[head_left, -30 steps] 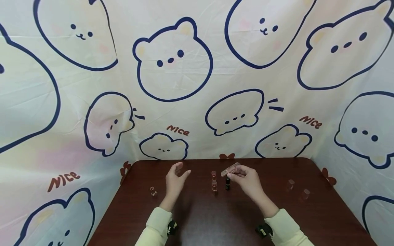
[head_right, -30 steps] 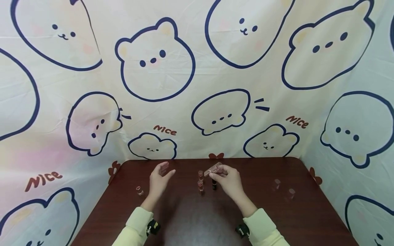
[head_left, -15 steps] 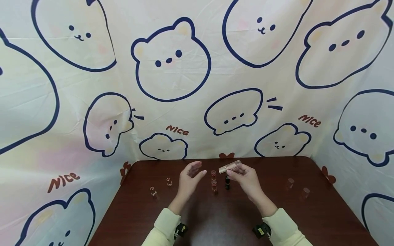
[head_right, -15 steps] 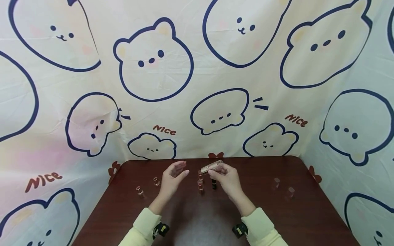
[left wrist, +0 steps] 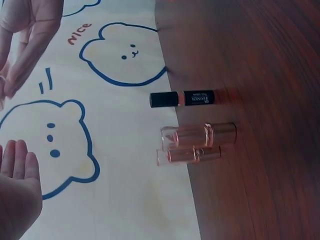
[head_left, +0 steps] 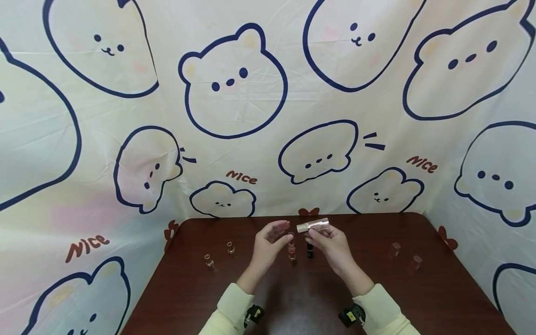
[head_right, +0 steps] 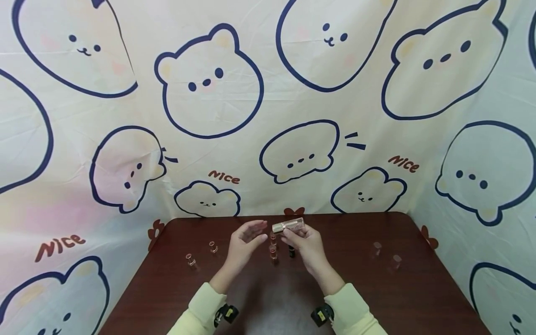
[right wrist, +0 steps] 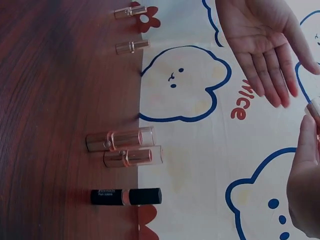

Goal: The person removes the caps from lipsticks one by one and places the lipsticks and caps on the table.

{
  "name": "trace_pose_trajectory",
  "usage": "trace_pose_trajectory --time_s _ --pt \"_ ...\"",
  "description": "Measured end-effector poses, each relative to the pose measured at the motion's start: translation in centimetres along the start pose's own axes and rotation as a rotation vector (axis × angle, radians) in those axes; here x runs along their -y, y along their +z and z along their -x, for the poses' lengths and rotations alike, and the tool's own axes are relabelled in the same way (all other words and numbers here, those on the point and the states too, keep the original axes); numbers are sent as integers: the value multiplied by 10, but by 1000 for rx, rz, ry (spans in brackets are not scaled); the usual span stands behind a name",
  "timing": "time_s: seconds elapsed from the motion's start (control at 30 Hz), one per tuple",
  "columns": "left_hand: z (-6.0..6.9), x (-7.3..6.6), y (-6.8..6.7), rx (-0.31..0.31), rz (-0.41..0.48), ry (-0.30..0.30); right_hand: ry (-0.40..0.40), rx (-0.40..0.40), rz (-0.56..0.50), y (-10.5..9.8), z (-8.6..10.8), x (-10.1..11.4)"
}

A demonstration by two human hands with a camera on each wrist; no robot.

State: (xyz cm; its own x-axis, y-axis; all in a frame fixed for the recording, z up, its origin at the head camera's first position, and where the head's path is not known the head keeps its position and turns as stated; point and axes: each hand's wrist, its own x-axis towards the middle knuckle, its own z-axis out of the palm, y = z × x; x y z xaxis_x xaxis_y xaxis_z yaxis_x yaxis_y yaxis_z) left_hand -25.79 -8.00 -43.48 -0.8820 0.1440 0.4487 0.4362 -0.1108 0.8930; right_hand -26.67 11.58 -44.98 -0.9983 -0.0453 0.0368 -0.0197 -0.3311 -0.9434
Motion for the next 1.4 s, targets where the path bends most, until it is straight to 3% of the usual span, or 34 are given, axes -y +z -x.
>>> trace_pose_trajectory --time_s 0.2,0.43,0.67,1.1,1.33,1.4 --pt "-2 0 6 -7 36 -4 4 29 -88 4 2 -3" --pt "-5 24 9 -25 47 -9 25 38 -139 9 5 -4" --pt "-7 30 12 -31 75 18 8 68 -202 13 6 -8" --pt "-8 26 14 -22 84 3 -5 53 -236 17 7 -11" --pt "-1 -3 16 -7 51 -35 -22 32 -194 16 6 -14" --pt "-1 -4 16 -12 51 -35 -29 30 -185 15 6 -15"
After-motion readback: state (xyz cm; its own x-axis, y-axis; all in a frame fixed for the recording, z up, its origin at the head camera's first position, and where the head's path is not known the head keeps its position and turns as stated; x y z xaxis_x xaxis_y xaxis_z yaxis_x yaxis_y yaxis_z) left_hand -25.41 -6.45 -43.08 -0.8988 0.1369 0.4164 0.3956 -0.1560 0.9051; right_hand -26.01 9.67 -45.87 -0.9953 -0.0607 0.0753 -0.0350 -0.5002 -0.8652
